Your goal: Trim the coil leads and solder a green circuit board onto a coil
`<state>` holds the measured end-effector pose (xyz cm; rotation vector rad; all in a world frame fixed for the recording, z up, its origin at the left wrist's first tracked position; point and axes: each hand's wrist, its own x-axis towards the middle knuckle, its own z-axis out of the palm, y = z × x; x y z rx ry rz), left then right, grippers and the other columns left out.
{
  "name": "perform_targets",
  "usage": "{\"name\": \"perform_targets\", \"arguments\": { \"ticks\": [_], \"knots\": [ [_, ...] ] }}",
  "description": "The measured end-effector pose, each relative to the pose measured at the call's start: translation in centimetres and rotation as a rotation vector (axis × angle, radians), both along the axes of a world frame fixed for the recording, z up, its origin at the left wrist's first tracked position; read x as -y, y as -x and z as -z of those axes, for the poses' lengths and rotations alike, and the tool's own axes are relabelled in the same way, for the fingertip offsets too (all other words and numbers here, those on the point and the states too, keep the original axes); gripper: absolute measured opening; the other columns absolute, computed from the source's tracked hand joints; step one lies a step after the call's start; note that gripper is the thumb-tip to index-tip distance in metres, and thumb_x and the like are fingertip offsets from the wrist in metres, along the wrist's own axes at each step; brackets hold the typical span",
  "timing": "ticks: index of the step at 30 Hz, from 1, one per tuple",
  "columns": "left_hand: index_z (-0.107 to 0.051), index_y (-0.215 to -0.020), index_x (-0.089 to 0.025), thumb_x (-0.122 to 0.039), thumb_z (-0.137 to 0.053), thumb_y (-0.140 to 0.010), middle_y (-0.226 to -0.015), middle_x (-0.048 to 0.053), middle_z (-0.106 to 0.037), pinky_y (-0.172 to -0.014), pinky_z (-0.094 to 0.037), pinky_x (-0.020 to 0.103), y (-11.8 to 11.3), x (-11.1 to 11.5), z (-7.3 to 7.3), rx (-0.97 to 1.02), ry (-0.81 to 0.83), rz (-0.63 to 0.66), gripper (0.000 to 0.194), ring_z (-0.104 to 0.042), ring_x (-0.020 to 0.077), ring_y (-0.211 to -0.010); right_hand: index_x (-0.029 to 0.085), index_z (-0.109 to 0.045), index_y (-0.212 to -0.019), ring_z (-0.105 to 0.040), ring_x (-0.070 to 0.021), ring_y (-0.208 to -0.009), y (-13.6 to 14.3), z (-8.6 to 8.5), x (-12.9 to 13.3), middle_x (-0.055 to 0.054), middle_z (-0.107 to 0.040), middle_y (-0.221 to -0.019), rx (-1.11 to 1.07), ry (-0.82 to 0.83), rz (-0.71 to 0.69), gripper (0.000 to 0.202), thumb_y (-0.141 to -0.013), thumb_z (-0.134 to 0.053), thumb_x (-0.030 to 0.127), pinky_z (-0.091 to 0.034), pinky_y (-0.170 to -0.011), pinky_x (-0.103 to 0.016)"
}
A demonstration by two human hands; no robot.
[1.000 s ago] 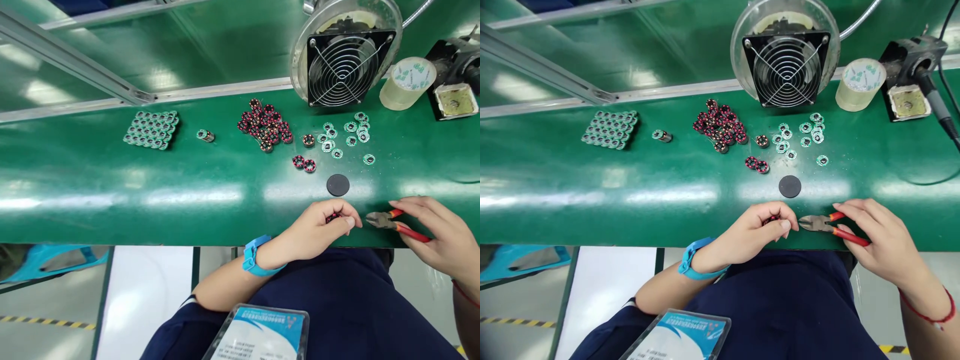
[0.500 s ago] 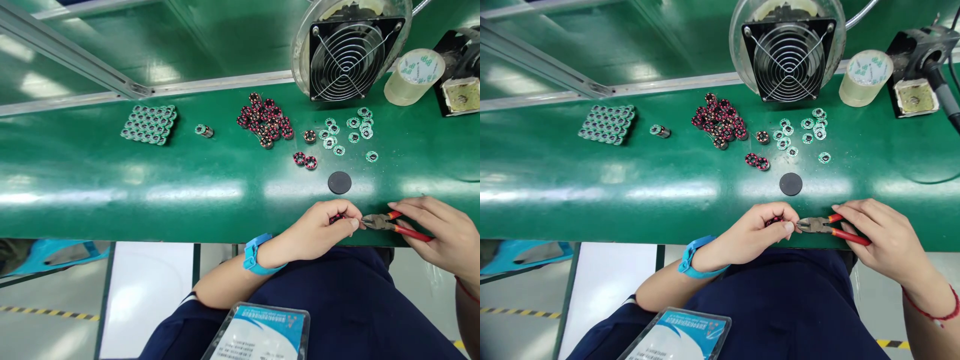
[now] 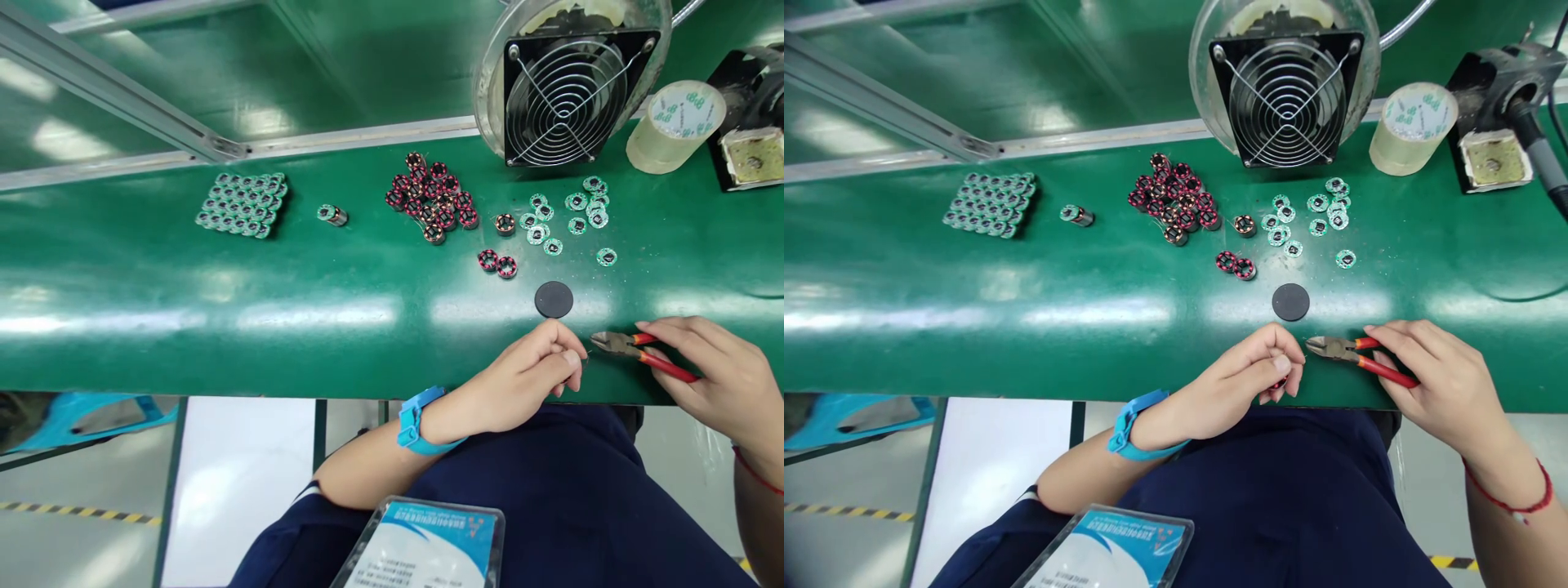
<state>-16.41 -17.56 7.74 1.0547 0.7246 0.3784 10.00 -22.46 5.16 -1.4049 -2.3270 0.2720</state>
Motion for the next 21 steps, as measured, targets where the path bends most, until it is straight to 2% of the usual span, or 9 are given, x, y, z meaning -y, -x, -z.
{"name": "perform_targets", "arguments": {
  "ticks": [3, 9, 21],
  "knots": [
    [-0.052, -0.09, -0.014, -0.027, -0.04, -0.096, -0.079, 0.002, -0.059, -0.064, -0.04, 0.022, 0.0, 0.0, -0.2, -0.081, -0.047, 0.014, 0.019, -0.047, 0.0071, -0.065, 0.019, -0.056, -0.125, -0.063, -0.018, -0.091, 0.4, 0.2, -0.2, -0.006, -0.064, -0.108, 0.002, -0.004, -0.001, 0.038, -0.087, -0.061, 0.018, -0.051, -0.079, -0.032],
    [-0.063, -0.094, -0.012, -0.028, -0.04, -0.097, -0.078, 0.003, -0.059, -0.066, -0.04, 0.021, 0.3, -0.2, -0.7, -0.086, -0.095, 0.018, 0.028, -0.049, 0.0078, -0.068, 0.019, -0.056, -0.124, -0.063, -0.0191, -0.092, 0.8, 0.3, -0.2, -0.007, -0.065, -0.108, 0.005, 0.001, -0.005, 0.038, -0.087, -0.061, 0.02, -0.051, -0.078, -0.032],
    [-0.065, -0.088, -0.01, -0.028, -0.039, -0.096, -0.075, 0.003, -0.058, -0.064, -0.039, 0.02, 0.5, -0.1, -0.9, -0.077, -0.065, 0.11, 0.032, -0.048, 0.0076, -0.067, 0.019, -0.054, -0.126, -0.062, -0.0188, -0.092, 1.3, -0.3, -0.3, -0.008, -0.063, -0.109, -0.057, 0.04, -0.073, 0.042, -0.085, -0.061, 0.016, -0.05, -0.078, -0.032]
  ]
}}
